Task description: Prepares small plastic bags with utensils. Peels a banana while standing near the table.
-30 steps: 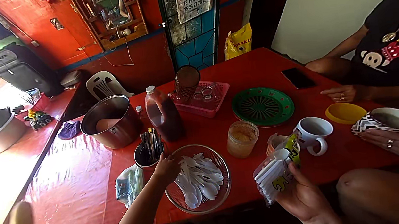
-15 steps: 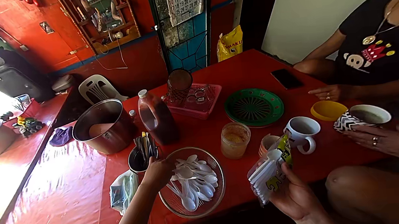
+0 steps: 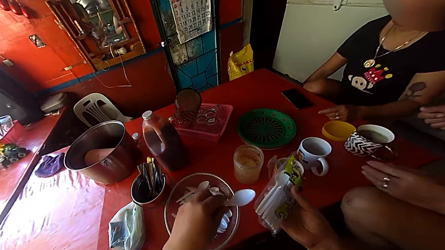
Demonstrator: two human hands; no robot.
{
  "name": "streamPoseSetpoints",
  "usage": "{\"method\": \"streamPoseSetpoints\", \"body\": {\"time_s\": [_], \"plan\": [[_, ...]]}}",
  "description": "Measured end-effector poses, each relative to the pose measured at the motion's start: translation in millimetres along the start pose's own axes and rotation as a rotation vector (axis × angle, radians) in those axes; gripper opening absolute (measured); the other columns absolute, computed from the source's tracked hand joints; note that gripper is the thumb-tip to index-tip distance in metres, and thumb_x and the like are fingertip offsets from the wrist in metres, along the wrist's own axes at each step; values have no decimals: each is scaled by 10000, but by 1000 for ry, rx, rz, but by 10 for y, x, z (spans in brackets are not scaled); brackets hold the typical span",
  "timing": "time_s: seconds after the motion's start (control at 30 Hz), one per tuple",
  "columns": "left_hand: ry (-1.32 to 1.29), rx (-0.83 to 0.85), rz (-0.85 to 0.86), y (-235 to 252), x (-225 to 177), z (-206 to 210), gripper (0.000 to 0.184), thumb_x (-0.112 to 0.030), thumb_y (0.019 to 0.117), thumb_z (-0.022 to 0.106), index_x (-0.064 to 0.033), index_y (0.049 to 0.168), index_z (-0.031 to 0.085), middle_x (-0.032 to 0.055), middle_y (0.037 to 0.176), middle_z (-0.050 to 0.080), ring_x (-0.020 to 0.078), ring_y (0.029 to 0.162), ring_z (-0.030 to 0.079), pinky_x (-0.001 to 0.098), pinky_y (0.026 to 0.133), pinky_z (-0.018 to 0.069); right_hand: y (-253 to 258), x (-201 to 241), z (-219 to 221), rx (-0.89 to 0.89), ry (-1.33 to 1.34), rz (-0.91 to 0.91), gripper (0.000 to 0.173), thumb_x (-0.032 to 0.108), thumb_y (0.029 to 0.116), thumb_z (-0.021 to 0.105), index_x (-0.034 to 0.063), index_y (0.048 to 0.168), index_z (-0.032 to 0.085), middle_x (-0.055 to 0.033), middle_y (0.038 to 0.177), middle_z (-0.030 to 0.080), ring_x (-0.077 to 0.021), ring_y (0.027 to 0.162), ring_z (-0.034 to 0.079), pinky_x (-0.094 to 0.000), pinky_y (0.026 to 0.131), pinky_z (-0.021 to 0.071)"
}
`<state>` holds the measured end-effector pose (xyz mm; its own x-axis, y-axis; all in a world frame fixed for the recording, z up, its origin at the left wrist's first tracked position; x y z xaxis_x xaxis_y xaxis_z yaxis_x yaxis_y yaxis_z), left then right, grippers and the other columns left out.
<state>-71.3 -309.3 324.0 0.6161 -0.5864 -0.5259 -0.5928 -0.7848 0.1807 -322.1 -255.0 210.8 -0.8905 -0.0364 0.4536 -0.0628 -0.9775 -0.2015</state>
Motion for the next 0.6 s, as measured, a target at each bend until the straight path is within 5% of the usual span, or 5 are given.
{"method": "streamPoseSetpoints", "body": {"time_s": [0.1,0.37,0.6], "plan": [[91,145,-90,34,-280,92,305,-326,1042,548,-132,1142,761,92,988,705,239,889,707,447,783,590,-28,5,40,-24,11,-47,413,362,946,694,63,1216,602,-186,1093,712,-289,992,733,-492,848,625],[314,101,-131,226,-590,351,304,-304,1040,540,-118,1119,768,122,994,706,281,892,720,444,744,598,-123,-12,123,-45,-89,-179,617,284,837,840,53,1288,488,-168,1088,699,-272,967,732,-466,837,631],[231,-66,-74,132,-755,469,265,-303,1003,595,-119,992,785,81,856,678,219,732,699,387,621,593,-106,40,83,-126,-51,-218,327,167,1045,487,75,1351,419,-175,1145,675,-285,1024,717,-475,861,621]]}}
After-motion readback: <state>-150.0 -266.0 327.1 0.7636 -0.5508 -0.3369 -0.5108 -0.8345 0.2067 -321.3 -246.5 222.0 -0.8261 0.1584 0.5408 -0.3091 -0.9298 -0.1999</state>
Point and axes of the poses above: each hand's wrist, its own y-axis towards the middle knuckle, its own z-axis out of the palm, x = y × z, the point moved 4 cm from there along y, towards the middle knuckle
